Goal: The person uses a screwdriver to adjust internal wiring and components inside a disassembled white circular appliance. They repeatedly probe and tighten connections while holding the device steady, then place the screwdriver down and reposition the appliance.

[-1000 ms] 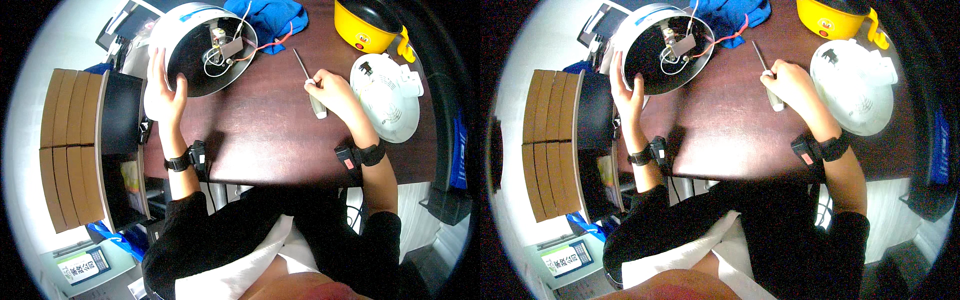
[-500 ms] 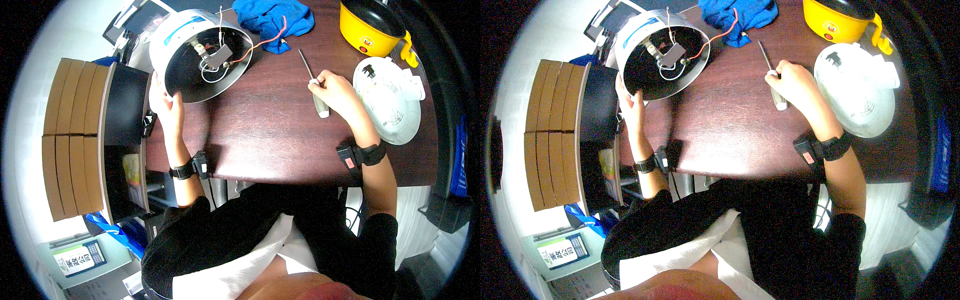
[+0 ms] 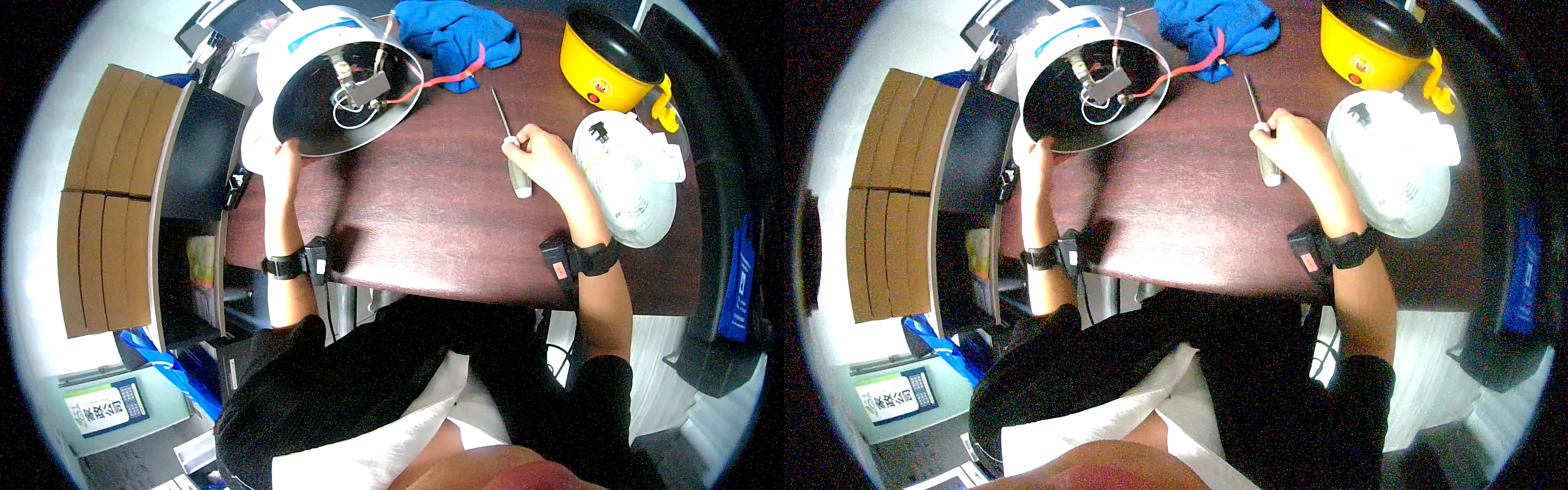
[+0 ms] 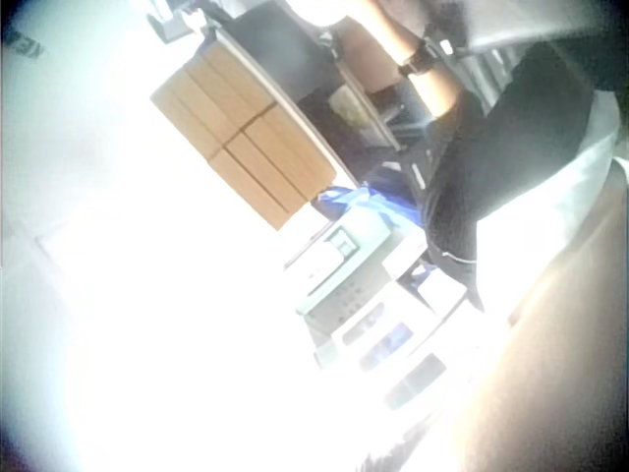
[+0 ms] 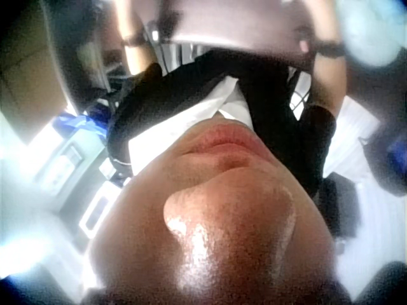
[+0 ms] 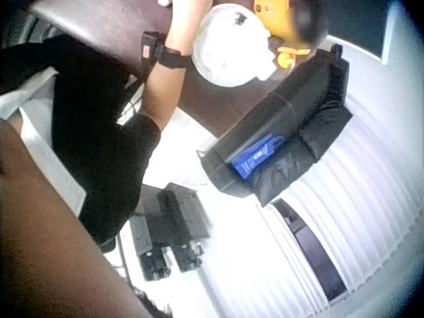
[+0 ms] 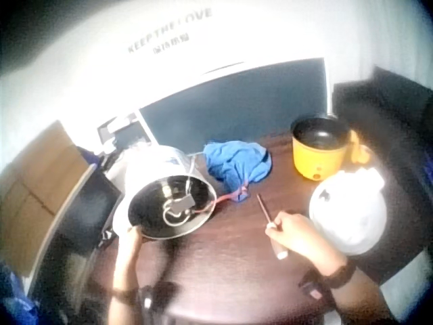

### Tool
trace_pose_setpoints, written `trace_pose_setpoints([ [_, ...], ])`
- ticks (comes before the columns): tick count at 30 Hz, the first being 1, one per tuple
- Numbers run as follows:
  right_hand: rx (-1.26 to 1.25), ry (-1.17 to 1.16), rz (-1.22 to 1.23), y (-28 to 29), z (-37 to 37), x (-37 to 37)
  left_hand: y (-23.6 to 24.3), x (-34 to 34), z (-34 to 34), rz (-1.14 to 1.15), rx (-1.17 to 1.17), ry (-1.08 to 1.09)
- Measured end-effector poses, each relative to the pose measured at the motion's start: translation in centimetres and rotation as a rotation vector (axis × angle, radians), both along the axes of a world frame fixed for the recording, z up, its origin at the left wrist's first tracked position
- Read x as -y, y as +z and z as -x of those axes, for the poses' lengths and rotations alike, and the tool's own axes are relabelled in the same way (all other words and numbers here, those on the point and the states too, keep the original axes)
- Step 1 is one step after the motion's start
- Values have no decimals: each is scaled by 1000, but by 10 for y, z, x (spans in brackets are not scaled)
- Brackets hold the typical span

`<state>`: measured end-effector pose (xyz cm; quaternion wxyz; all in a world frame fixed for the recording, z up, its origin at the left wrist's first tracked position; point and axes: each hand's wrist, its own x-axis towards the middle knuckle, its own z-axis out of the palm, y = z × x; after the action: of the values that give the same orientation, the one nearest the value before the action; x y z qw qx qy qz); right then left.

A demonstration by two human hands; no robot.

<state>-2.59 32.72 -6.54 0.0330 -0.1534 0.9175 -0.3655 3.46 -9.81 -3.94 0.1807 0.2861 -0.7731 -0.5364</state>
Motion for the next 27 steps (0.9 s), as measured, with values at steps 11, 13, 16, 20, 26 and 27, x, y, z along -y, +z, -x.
trace_pose_setpoints([
  [11, 0, 18, -80, -1, 1, -2, 122, -53, 13, 239, 93, -401],
  [13, 27, -7, -86, 6, -3, 2, 142, -67, 10, 286, 149, -501],
  [16, -15, 25, -37, -7, 5, -6, 161, -94, 12, 345, 185, -578],
  [20, -11, 44, -40, 0, 3, -1, 167, -94, 19, 345, 183, -637],
  [26, 10, 32, -75, 4, 0, 0, 170, -94, 20, 285, 342, -578],
  [27, 16, 41, -78, 4, 0, -1, 168, -92, 19, 270, 337, -572],
])
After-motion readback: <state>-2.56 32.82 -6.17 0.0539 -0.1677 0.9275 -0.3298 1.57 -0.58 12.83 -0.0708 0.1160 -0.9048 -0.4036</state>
